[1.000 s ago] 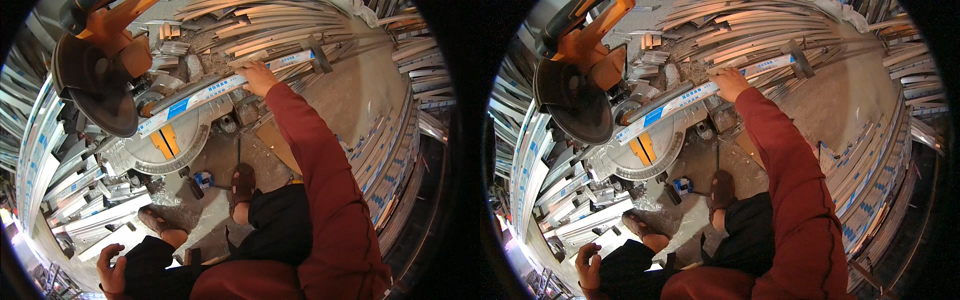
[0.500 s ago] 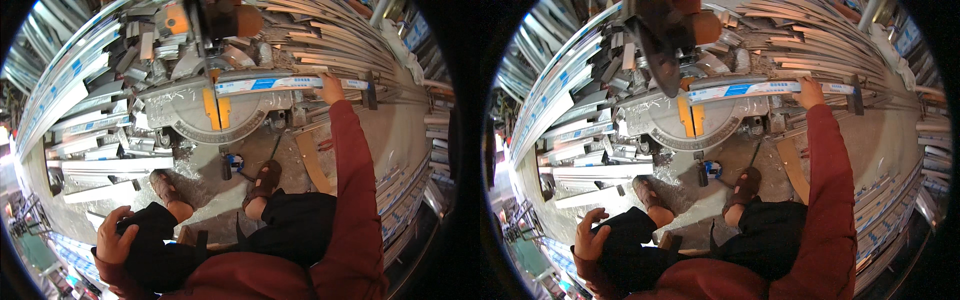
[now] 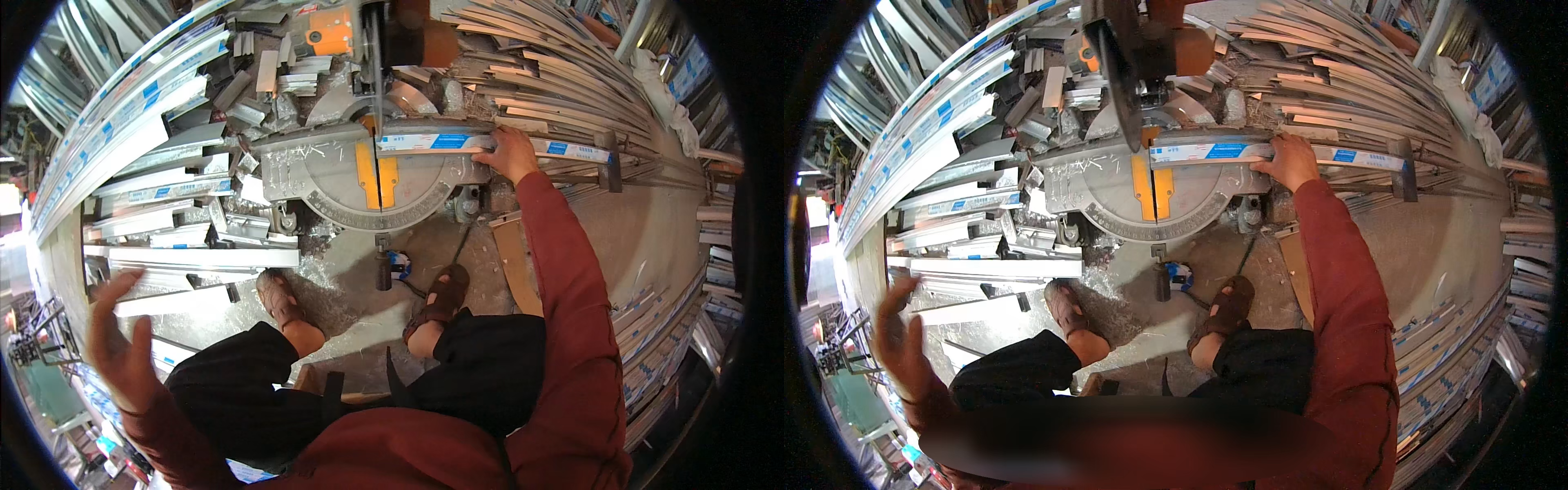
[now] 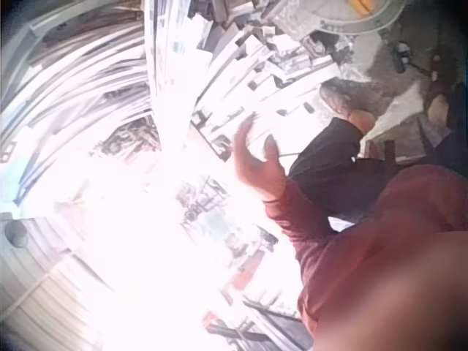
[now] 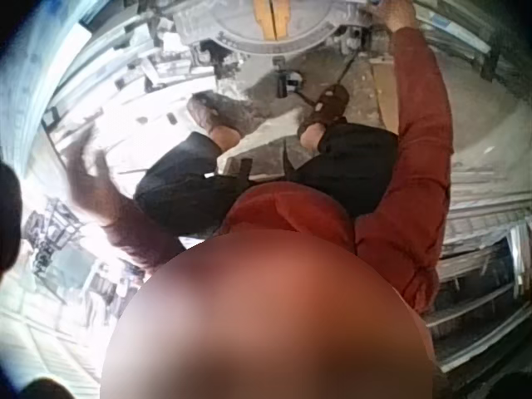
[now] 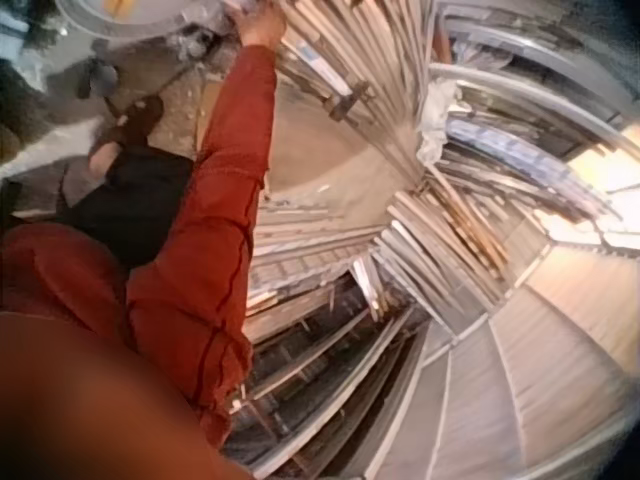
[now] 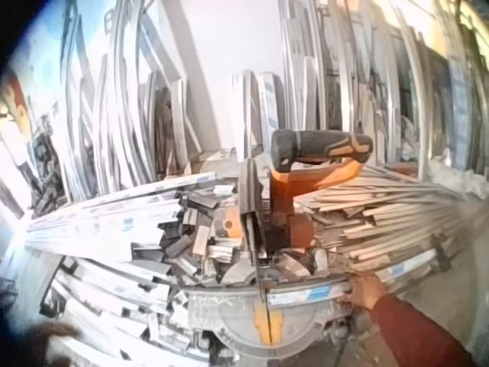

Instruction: The person measures aluminum profiles with a tape measure, marks them, and cuts them to length using a miter saw. Cut pieces are placed on the floor among other profiles.

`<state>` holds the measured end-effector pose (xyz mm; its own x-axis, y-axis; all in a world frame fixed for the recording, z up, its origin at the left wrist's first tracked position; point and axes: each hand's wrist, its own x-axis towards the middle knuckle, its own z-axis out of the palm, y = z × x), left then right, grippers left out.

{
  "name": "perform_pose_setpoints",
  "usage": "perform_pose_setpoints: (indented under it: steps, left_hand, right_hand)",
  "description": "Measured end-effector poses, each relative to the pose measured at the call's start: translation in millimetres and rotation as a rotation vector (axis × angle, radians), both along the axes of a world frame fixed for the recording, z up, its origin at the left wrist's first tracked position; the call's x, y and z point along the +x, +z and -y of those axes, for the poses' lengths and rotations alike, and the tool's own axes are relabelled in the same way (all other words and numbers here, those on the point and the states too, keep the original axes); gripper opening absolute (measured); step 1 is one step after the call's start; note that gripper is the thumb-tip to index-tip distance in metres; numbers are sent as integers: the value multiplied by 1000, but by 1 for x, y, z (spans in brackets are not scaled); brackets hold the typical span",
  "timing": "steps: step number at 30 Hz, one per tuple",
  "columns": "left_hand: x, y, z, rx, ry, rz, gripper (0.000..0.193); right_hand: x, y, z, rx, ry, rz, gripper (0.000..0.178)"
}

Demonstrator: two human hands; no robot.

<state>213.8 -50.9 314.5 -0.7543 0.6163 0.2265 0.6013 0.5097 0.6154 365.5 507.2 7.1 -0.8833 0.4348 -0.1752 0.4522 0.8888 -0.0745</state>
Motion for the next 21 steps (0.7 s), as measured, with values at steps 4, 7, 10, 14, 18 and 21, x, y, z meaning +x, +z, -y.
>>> perform_pose_setpoints:
  steps: [4,7,10,14,18,21]
  left_hand:
    - [-67,61,-122,-121,-345,-618,46]
    - [-117,67,-259,219,-603,-585,51]
    - [-119,54,-362,159,-753,-623,53]
    - [-99,31,-423,-346,-762,-723,55]
    - [-71,23,-411,-467,-640,-231,56]
    - [-32,9,-396,-797,-757,39,56]
  right_hand:
    - [4,-3,-1,39,25,-39,75]
    - [7,-3,-1,68,52,-134,71]
    - [8,0,-6,-90,-18,-119,69]
    - [11,3,-9,-130,-71,-94,68]
    - [10,-1,-7,-119,-73,-122,67]
    - [10,-9,-8,-127,-70,-163,66]
